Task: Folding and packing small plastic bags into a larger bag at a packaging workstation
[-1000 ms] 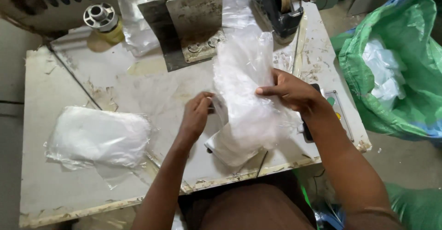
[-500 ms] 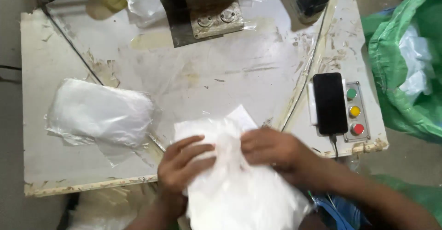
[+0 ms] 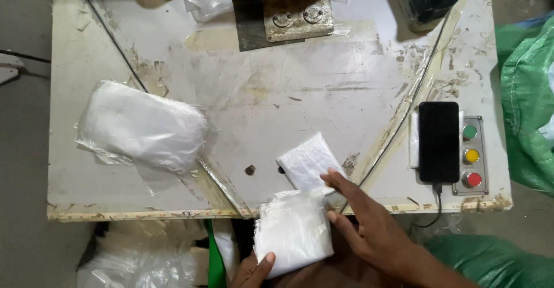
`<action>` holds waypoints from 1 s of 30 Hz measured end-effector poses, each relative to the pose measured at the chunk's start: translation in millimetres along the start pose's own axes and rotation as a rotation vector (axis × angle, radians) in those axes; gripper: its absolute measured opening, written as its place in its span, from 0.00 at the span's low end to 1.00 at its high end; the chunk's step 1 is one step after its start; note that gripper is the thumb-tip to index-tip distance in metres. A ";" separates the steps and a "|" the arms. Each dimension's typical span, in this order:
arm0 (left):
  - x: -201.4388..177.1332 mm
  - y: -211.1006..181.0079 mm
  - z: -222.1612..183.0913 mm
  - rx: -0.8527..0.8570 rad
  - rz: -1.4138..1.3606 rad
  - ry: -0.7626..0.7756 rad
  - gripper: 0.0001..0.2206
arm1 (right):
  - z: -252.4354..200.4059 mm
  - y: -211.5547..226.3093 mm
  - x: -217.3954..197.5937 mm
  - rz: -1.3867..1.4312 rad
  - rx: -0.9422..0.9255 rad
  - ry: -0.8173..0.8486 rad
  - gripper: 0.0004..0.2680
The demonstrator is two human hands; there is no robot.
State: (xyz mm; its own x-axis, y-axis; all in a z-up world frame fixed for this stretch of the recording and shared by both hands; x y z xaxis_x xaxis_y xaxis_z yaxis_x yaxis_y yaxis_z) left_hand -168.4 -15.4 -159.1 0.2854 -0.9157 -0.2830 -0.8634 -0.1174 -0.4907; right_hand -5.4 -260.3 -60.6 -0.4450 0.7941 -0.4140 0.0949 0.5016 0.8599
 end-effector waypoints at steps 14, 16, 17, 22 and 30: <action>21.8 -68.5 16.7 1.322 0.008 0.591 0.27 | 6.7 -23.0 80.7 0.144 -0.172 1.018 0.28; 34.2 -60.4 11.5 1.275 0.013 0.675 0.20 | 3.5 -19.7 80.9 0.213 -0.392 1.026 0.22; 23.9 -44.1 39.2 0.858 -0.069 0.389 0.15 | 10.9 -26.7 78.9 0.337 -0.058 1.006 0.27; 14.2 -107.0 31.5 0.468 0.007 -0.066 0.11 | 29.1 -47.3 81.7 0.675 0.564 0.546 0.23; 85.6 -166.0 12.7 0.618 -0.878 0.764 0.36 | 51.2 -29.8 33.3 0.635 0.175 -0.153 0.10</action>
State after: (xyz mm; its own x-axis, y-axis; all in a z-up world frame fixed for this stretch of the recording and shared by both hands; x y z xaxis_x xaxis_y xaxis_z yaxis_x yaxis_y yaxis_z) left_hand 4.6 -69.4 -112.3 0.1682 -0.6342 0.7546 -0.1234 -0.7730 -0.6222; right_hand 22.6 -231.2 -115.4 -0.1257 0.9863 0.1071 0.4448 -0.0405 0.8947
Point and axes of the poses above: each hand's wrist, its own z-axis towards the middle knuckle, its own x-axis out of the palm, y = z × x, the point moved 7 cm from there along z, towards the middle knuckle, and after that the axes turned 9 degrees about x, right-handed, at the moved point
